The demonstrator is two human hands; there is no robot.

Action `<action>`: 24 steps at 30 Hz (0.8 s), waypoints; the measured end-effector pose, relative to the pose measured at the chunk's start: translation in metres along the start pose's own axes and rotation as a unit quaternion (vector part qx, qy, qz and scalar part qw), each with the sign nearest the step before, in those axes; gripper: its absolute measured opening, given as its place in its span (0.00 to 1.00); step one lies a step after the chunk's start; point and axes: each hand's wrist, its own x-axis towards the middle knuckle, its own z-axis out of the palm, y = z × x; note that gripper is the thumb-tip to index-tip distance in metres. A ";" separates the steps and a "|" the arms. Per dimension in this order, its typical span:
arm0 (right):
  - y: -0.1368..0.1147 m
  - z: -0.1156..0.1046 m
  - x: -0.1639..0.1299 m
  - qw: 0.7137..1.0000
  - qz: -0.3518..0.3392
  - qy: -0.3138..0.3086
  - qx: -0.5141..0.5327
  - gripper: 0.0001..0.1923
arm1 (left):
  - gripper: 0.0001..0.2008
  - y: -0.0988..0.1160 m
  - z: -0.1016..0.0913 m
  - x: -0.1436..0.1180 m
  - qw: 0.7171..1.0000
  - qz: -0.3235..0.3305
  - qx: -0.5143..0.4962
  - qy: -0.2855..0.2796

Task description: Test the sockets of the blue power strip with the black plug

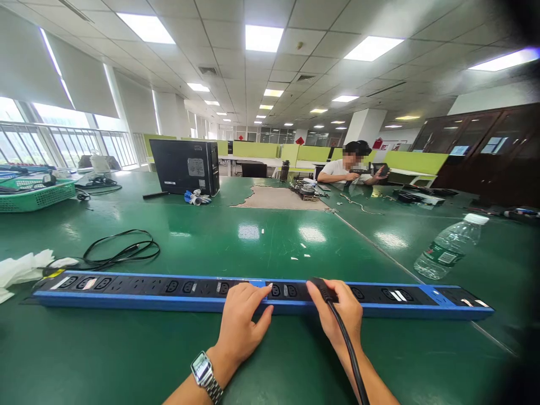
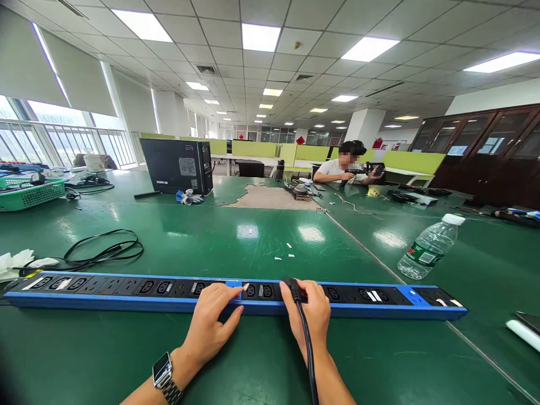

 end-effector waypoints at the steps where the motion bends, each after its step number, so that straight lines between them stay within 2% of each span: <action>1: -0.002 -0.001 0.000 1.000 0.013 0.023 0.013 0.20 | 0.14 0.001 0.000 0.000 1.000 0.002 0.001 -0.002; 3: -0.010 -0.004 -0.002 0.998 0.022 0.043 0.037 0.19 | 0.15 0.003 0.000 0.000 1.000 0.011 0.007 -0.007; 4: -0.016 -0.004 -0.005 0.998 0.013 0.031 0.050 0.18 | 0.16 0.005 0.001 0.000 1.000 0.017 0.010 -0.008; 7: -0.038 -0.003 -0.015 0.990 -0.073 -0.079 0.086 0.13 | 0.22 0.011 0.002 0.000 0.999 0.039 0.021 -0.013; 10: -0.058 0.001 -0.024 0.960 -0.183 -0.179 0.117 0.09 | 0.24 0.015 0.001 -0.001 0.998 0.045 0.036 -0.025; 13: -0.066 0.002 -0.027 0.934 -0.241 -0.216 0.155 0.17 | 0.20 0.010 -0.006 0.002 0.996 0.008 0.085 -0.009; 15: -0.064 0.002 -0.026 0.930 -0.248 -0.219 0.162 0.20 | 0.18 -0.001 -0.016 0.005 0.991 -0.035 0.126 0.020; 18: -0.057 0.001 -0.025 0.939 -0.224 -0.214 0.150 0.17 | 0.14 -0.029 -0.040 0.006 0.981 -0.099 0.156 0.068; 20: -0.054 0.001 -0.025 0.944 -0.204 -0.213 0.151 0.14 | 0.17 -0.050 -0.059 0.001 0.969 -0.160 0.160 0.096; 21: -0.054 0.002 -0.025 0.945 -0.197 -0.212 0.154 0.13 | 0.18 -0.060 -0.068 -0.003 0.964 -0.191 0.156 0.099; 24: -0.055 0.004 -0.027 0.947 -0.178 -0.210 0.164 0.09 | 0.21 -0.082 -0.091 -0.016 0.971 -0.208 0.114 0.040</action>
